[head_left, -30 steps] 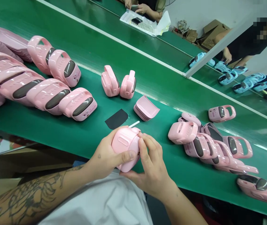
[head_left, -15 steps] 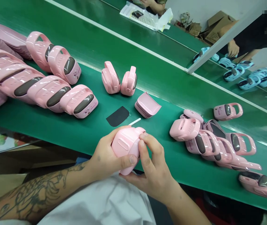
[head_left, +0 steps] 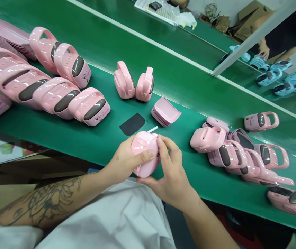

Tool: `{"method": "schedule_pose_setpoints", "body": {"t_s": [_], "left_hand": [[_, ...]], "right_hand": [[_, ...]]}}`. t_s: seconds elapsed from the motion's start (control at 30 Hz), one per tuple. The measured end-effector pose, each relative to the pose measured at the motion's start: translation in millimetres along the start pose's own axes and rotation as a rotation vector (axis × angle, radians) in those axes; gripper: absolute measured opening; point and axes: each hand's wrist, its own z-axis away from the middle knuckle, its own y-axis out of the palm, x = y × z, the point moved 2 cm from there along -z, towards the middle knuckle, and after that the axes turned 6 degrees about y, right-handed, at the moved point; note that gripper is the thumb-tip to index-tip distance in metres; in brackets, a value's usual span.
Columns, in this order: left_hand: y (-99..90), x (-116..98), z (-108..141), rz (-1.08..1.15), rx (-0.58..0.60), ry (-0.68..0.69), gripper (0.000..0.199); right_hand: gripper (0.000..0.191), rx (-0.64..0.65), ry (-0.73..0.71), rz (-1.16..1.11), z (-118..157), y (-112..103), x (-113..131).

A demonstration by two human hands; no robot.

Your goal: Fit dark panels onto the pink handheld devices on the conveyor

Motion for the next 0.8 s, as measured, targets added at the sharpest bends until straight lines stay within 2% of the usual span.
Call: {"method": "schedule_pose_setpoints", "body": {"t_s": [0.27,0.4,0.5,0.53,0.6,0.63,0.67,0.7,0.77,0.8], "left_hand": [[10.3,7,-4,0.046,-0.080,-0.035,0.057],[11.7,11,-12,0.184,-0.164,-0.068,0.062],[5.9,9,-18,0.236,-0.149,0.015,0.063],[3.0,8,-19,0.231,-0.141,0.078,0.062],[-2.4,8,-19,0.233,-0.146,0.224,0.062],[-4.0,10,-18,0.245,-0.155,0.286,0.065],[-4.7,14,-16,0.256,-0.165,0.338,0.069],[-4.5,17,-14,0.260,-0.168,0.377,0.074],[-2.8,25,-11,0.225,-0.144,0.431,0.086],[-2.5,26,-9,0.178,-0.123,0.458,0.092]], "right_hand": [[0.107,0.008,0.072,-0.016,2,6,-6],[0.096,-0.092,0.045,-0.029,0,12,-11],[0.104,-0.093,0.082,-0.138,7,10,-13],[0.102,-0.118,0.162,-0.215,10,8,-14],[0.078,-0.243,0.449,-0.455,18,9,-15],[0.067,-0.262,0.603,-0.631,20,13,-14],[0.063,-0.230,0.723,-0.837,20,20,-11],[0.067,-0.141,0.792,-1.059,17,29,-6],[0.083,0.030,0.819,-1.432,7,43,7],[0.084,0.046,0.824,-1.547,2,48,11]]}}
